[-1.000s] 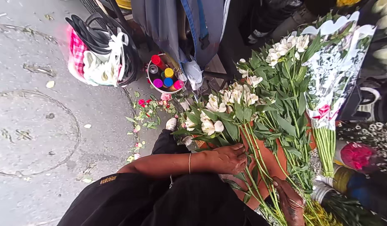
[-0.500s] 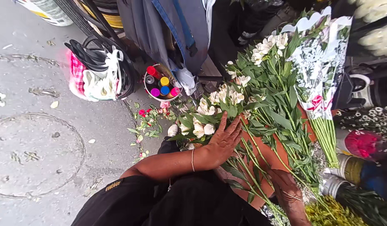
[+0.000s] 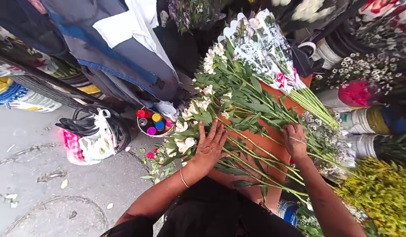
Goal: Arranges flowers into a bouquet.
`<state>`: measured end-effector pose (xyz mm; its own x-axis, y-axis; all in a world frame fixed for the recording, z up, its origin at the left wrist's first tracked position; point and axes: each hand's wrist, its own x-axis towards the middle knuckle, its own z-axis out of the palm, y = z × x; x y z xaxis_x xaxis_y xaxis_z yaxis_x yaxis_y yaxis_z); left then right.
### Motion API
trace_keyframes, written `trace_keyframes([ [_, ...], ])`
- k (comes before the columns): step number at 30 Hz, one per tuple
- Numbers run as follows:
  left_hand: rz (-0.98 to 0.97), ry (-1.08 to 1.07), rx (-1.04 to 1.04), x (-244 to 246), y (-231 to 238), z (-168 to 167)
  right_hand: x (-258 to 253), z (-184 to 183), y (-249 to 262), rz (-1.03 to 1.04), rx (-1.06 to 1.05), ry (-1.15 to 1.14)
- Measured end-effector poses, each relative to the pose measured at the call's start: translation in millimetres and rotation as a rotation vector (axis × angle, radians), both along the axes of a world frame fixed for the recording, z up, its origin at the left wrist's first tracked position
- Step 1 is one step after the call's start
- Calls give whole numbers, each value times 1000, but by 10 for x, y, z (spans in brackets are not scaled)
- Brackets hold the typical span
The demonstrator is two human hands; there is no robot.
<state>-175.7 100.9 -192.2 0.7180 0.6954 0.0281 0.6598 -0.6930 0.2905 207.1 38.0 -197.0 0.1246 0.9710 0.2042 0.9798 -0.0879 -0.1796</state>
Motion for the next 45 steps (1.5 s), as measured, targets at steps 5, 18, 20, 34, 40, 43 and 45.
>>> trace_keyframes([
  [5, 13, 25, 46, 25, -9, 37, -165, 457, 68, -40, 384, -118],
  [18, -141, -1708, -1049, 738, -127, 1254, -1084, 1418, -452, 135, 523, -338],
  [20, -85, -1709, -981, 674, -117, 1324, -775, 1399, -694, 59, 455, -368],
  [34, -140, -1608, -1309, 922, -298, 1533, -606, 1880, -2106, -40, 233, -90],
  [40, -383, -1161, -875, 966, -40, 1204, -941, 1581, -1274, 65, 299, 186],
  [43, -248, -236, -410, 461, 507, 937, -595, 1414, -1319, 19, 217, 296],
  [45, -85, 83, -323, 181, 835, 692, -363, 1282, -1348, 0, 175, 320],
])
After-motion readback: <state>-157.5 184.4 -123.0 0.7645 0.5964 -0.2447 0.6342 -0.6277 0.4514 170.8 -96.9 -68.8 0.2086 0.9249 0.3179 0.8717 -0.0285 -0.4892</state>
